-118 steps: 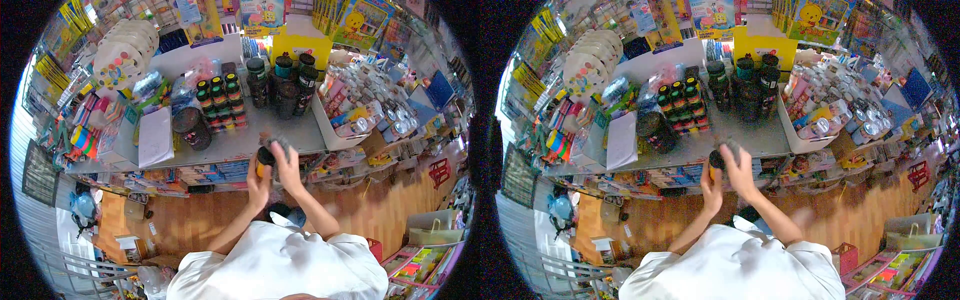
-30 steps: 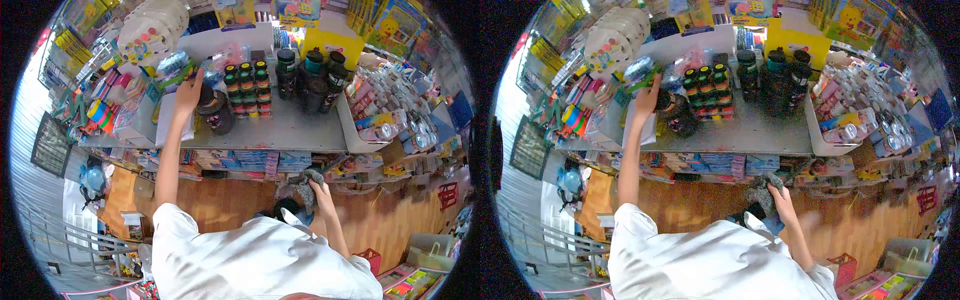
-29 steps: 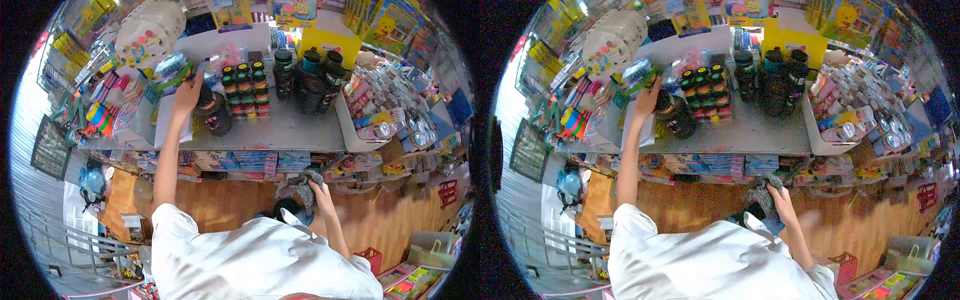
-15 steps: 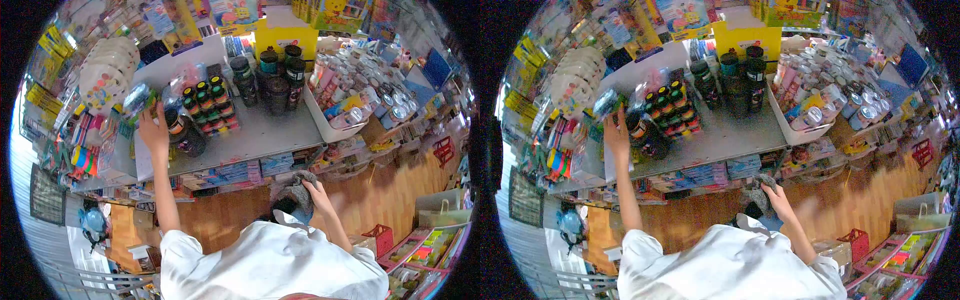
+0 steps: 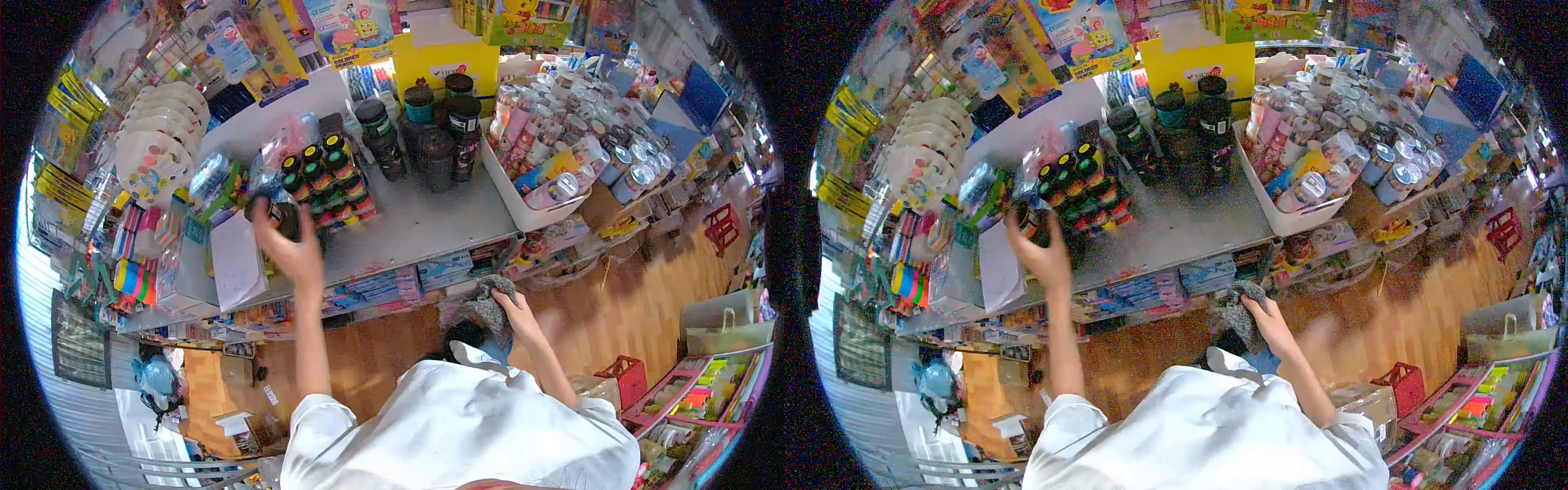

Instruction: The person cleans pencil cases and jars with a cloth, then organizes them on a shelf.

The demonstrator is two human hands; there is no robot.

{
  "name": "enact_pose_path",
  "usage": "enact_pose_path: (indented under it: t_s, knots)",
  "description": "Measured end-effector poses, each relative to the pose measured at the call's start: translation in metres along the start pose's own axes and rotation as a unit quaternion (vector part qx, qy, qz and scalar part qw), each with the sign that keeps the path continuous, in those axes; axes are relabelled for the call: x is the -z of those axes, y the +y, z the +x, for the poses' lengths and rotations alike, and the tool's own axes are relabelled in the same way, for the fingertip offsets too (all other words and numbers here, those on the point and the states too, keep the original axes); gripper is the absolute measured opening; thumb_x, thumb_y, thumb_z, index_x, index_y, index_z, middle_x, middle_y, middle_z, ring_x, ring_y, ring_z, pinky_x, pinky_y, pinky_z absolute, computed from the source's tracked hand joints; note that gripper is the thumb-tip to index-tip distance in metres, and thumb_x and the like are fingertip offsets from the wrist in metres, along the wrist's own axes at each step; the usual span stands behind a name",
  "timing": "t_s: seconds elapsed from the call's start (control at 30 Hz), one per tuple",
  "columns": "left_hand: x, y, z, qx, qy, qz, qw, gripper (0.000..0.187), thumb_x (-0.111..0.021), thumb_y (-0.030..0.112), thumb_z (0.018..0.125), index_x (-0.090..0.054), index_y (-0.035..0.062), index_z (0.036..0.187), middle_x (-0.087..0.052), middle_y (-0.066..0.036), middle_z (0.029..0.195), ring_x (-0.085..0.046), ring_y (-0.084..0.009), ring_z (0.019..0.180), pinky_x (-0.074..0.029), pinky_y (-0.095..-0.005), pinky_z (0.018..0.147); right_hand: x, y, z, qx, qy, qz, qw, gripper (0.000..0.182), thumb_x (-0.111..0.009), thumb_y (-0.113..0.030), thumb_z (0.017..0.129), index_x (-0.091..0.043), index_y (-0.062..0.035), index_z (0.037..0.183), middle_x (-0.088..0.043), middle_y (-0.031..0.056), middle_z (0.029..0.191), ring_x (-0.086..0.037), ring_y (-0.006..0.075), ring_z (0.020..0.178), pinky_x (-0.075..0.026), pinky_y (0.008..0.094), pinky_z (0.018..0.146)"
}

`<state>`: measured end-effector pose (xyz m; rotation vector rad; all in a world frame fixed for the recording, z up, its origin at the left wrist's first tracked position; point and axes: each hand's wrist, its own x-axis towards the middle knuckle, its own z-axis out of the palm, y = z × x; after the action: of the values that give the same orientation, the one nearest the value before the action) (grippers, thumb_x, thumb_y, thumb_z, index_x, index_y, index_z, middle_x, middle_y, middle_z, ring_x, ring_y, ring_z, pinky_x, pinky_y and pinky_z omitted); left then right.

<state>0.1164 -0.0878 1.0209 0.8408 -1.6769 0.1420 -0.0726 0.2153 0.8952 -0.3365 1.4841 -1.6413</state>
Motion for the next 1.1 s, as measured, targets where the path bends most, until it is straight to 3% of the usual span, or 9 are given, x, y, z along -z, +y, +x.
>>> enact_pose_path:
  t_s: [0.17, 0.4, 0.73, 0.8, 0.93, 1.0, 1.03, 1.07, 1.1]
  knots:
    - [-0.077, 0.079, -0.061, 0.061, -0.233, -0.276, 0.931, 0.068, -0.076, 0.025, 0.073, -0.042, -0.0025, 0.125, -0.049, -0.019, 0.122, -0.045, -0.033, 0.117, -0.034, -0.0385, 0.1, 0.002, -0.008, -0.006, 0.001, 0.0, -0.023, 1.0, 0.032, -0.057, -0.024, 0.09, -0.059, 0.0, 0.111, -0.062, 0.0039, 0.102, -0.053, 0.011, 0.093, -0.042, 0.0248, 0.084]
    - [-0.209, 0.091, -0.095, 0.121, -0.223, -0.34, 0.906, 0.081, -0.077, 0.034, 0.071, -0.036, -0.01, 0.126, -0.047, -0.027, 0.122, -0.047, -0.0382, 0.114, -0.036, -0.0407, 0.099, 0.025, -0.007, -0.021, 0.08, 0.08, -0.072, 0.991, 0.031, -0.057, -0.024, 0.09, -0.059, -0.0003, 0.111, -0.062, 0.0035, 0.101, -0.053, 0.0119, 0.093, -0.041, 0.025, 0.084]
    - [-0.138, 0.075, -0.112, 0.097, -0.279, -0.369, 0.881, 0.066, -0.076, 0.026, 0.074, -0.044, -0.0096, 0.119, -0.053, -0.024, 0.114, -0.054, -0.0332, 0.105, -0.043, -0.0386, 0.09, 0.035, -0.04, -0.033, 0.076, 0.017, -0.037, 0.996, 0.028, -0.054, -0.013, 0.09, -0.057, -0.0004, 0.115, -0.062, 0.0037, 0.105, -0.053, 0.0122, 0.098, -0.041, 0.0272, 0.089]
    - [-0.116, 0.075, -0.11, 0.103, -0.297, -0.372, 0.873, 0.063, -0.076, 0.024, 0.074, -0.045, -0.0087, 0.118, -0.053, -0.022, 0.111, -0.055, -0.0311, 0.103, -0.045, -0.0379, 0.088, 0.021, -0.058, -0.019, 0.261, -0.039, -0.206, 0.942, 0.033, -0.053, -0.001, 0.085, -0.054, 0.0008, 0.118, -0.06, 0.01, 0.112, -0.053, 0.0181, 0.107, -0.038, 0.0304, 0.095]
    - [-0.105, 0.062, -0.12, 0.088, -0.311, -0.36, 0.875, 0.059, -0.077, 0.021, 0.072, -0.048, -0.0061, 0.116, -0.054, -0.019, 0.108, -0.054, -0.028, 0.102, -0.047, -0.0359, 0.084, -0.04, -0.125, 0.02, 0.491, -0.092, -0.323, 0.804, 0.054, -0.054, 0.01, 0.07, -0.048, 0.0005, 0.123, -0.05, 0.0189, 0.127, -0.048, 0.0313, 0.12, -0.035, 0.0347, 0.101]
    - [-0.112, 0.056, -0.119, 0.079, -0.334, -0.423, 0.838, 0.057, -0.077, 0.019, 0.072, -0.049, -0.0052, 0.115, -0.054, -0.019, 0.111, -0.053, -0.0295, 0.104, -0.045, -0.038, 0.087, -0.074, -0.148, 0.046, 0.544, -0.109, -0.349, 0.755, 0.053, -0.056, 0.007, 0.071, -0.048, 0.0004, 0.123, -0.048, 0.019, 0.129, -0.047, 0.0354, 0.12, -0.035, 0.0387, 0.102]
    - [-0.131, 0.037, -0.134, 0.025, -0.35, -0.367, 0.862, 0.053, -0.076, 0.018, 0.071, -0.052, -0.0038, 0.113, -0.054, -0.019, 0.115, -0.052, -0.0315, 0.106, -0.042, -0.0403, 0.091, -0.091, -0.156, 0.062, 0.566, -0.095, -0.416, 0.705, 0.053, -0.06, 0.002, 0.071, -0.049, 0.0001, 0.123, -0.048, 0.0192, 0.129, -0.046, 0.0359, 0.119, -0.036, 0.0395, 0.101]
    - [-0.129, 0.038, -0.133, 0.027, -0.346, -0.362, 0.865, 0.053, -0.076, 0.018, 0.071, -0.052, -0.0038, 0.113, -0.054, -0.019, 0.115, -0.052, -0.0315, 0.106, -0.042, -0.0403, 0.091, -0.104, -0.16, 0.079, 0.586, -0.078, -0.479, 0.649, 0.054, -0.063, -0.003, 0.071, -0.049, -0.0003, 0.123, -0.048, 0.0195, 0.129, -0.046, 0.0364, 0.119, -0.036, 0.0403, 0.101]
    - [-0.126, 0.044, -0.133, 0.087, -0.354, -0.421, 0.83, 0.053, -0.076, 0.019, 0.071, -0.053, -0.0035, 0.113, -0.053, -0.019, 0.116, -0.051, -0.0326, 0.107, -0.04, -0.0407, 0.093, -0.111, -0.157, 0.096, 0.589, -0.083, -0.476, 0.648, 0.054, -0.063, -0.003, 0.071, -0.049, -0.0003, 0.123, -0.048, 0.0195, 0.129, -0.046, 0.0364, 0.119, -0.036, 0.0403, 0.101]
